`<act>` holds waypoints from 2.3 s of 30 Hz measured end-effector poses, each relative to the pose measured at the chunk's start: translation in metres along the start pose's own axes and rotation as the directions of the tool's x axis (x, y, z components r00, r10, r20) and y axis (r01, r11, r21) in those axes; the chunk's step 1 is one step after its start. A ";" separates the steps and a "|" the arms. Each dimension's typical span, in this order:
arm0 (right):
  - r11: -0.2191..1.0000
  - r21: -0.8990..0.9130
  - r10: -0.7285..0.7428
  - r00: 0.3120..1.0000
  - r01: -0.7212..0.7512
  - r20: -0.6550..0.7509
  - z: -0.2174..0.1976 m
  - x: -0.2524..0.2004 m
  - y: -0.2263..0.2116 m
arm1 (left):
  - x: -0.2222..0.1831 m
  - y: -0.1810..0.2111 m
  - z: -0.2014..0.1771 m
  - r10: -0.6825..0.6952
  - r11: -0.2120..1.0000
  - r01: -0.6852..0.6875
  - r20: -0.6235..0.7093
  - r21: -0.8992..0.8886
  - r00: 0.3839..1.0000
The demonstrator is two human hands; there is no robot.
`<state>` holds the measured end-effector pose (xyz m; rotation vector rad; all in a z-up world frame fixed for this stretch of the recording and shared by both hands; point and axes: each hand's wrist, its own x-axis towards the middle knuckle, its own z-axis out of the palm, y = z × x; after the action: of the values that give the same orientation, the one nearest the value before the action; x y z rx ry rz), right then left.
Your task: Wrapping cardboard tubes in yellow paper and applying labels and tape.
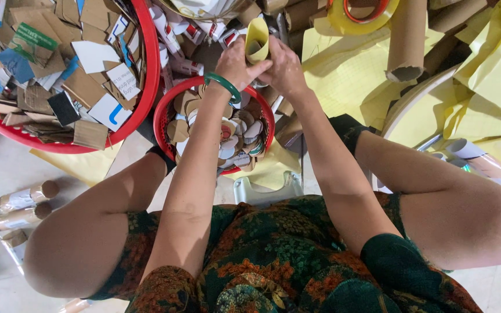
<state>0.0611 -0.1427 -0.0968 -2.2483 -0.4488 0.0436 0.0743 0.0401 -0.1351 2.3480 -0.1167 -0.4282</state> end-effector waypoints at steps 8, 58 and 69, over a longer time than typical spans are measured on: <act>0.999 0.032 0.023 0.993 -0.027 0.117 0.006 0.008 0.004 | -0.008 0.017 -0.021 -0.107 0.991 0.109 0.026 -0.076 0.994; 0.967 0.001 0.252 0.951 -0.256 -0.180 0.021 -0.005 0.050 | 0.016 0.010 0.009 -0.073 0.962 0.036 -0.125 -0.272 0.989; 0.996 -0.027 0.074 0.972 -0.082 -0.224 0.035 -0.004 0.067 | 0.045 -0.006 0.041 -0.167 0.982 0.177 -0.138 0.063 0.976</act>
<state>0.0714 -0.1581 -0.1704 -2.2728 -0.2412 -0.1761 0.1025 0.0086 -0.1793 2.4632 0.1369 -0.3550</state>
